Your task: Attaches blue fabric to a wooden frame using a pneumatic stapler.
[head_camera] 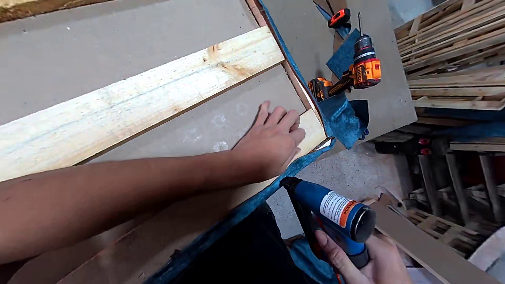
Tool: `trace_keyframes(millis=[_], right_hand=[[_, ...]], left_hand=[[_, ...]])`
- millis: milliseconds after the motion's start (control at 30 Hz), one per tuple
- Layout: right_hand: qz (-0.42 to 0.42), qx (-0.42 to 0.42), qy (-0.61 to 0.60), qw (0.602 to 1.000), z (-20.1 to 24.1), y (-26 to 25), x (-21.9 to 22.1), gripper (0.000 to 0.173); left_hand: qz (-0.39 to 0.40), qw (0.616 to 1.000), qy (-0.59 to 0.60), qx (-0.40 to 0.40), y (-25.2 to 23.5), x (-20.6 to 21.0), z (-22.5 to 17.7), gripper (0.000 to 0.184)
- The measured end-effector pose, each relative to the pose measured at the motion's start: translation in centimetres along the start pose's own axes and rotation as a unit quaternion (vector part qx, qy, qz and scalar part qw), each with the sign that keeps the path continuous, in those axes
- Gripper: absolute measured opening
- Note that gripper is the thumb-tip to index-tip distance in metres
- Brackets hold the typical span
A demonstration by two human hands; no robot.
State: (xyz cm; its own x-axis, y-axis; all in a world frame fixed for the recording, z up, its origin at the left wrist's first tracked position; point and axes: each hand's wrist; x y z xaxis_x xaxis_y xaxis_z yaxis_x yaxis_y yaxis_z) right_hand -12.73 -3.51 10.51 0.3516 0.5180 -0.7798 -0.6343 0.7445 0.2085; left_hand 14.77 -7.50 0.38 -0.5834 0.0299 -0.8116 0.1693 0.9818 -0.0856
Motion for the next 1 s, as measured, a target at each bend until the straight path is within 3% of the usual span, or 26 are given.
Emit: trace_keyframes(millis=[67, 167, 233, 400, 467, 567, 667, 767, 867, 1000], right_hand=[[-0.018, -0.004, -0.017, 1.000, -0.4, 1.2, -0.2, 0.032], [-0.058, -0.008, -0.066, 0.996, -2.8, 3.6, -0.4, 0.031], [-0.067, -0.001, -0.091, 0.994, -4.9, 4.6, 0.0, 0.034], [-0.020, 0.016, -0.140, 0.990, -9.1, 5.2, 2.3, 0.035], [0.014, -0.007, -0.143, 0.990, -10.3, 5.0, 2.9, 0.035], [0.047, -0.047, -0.141, 0.988, -11.6, 4.1, 3.2, 0.036], [0.053, -0.063, -0.150, 0.985, -10.9, 3.8, 2.3, 0.035], [0.028, -0.089, -0.150, 0.984, -8.6, 3.2, 0.7, 0.032], [0.004, -0.094, -0.134, 0.987, -5.6, 2.4, 0.2, 0.031], [-0.024, -0.058, -0.076, 0.995, -2.5, 1.0, 1.3, 0.032]], left_hand=[[-0.051, 0.999, 0.005, 0.003, 2.5, -0.6, -0.3, 0.028], [0.014, 0.996, -0.080, -0.024, 8.7, -1.7, -2.8, 0.050], [0.037, 0.988, -0.136, -0.065, 11.8, -1.4, -4.9, 0.047], [0.025, 0.965, -0.225, -0.132, 11.8, 0.3, -7.5, 0.039], [0.043, 0.974, -0.203, -0.090, 10.5, 0.5, -7.6, 0.032], [0.044, 0.995, -0.082, 0.047, 9.5, 0.4, -6.2, 0.022], [0.067, 0.991, -0.041, 0.111, 9.1, -1.4, -5.9, 0.022], [0.058, 0.976, -0.117, 0.173, 9.0, -2.9, -4.3, 0.022], [0.037, 0.982, -0.167, 0.078, 9.3, -1.3, -2.4, 0.036], [-0.002, 0.989, -0.147, -0.004, 9.5, -0.2, -1.4, 0.033]])
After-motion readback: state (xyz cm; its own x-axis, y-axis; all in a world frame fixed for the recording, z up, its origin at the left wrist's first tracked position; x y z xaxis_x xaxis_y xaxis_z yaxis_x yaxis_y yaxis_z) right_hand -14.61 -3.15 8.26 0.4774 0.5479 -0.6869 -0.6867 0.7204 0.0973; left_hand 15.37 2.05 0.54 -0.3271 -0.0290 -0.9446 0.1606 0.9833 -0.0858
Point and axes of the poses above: each hand's wrist, its own y-axis away from the middle knuckle, its own x-axis out of the palm, z = x × y, and after that the axes turned 4 degrees about -x, right-handed
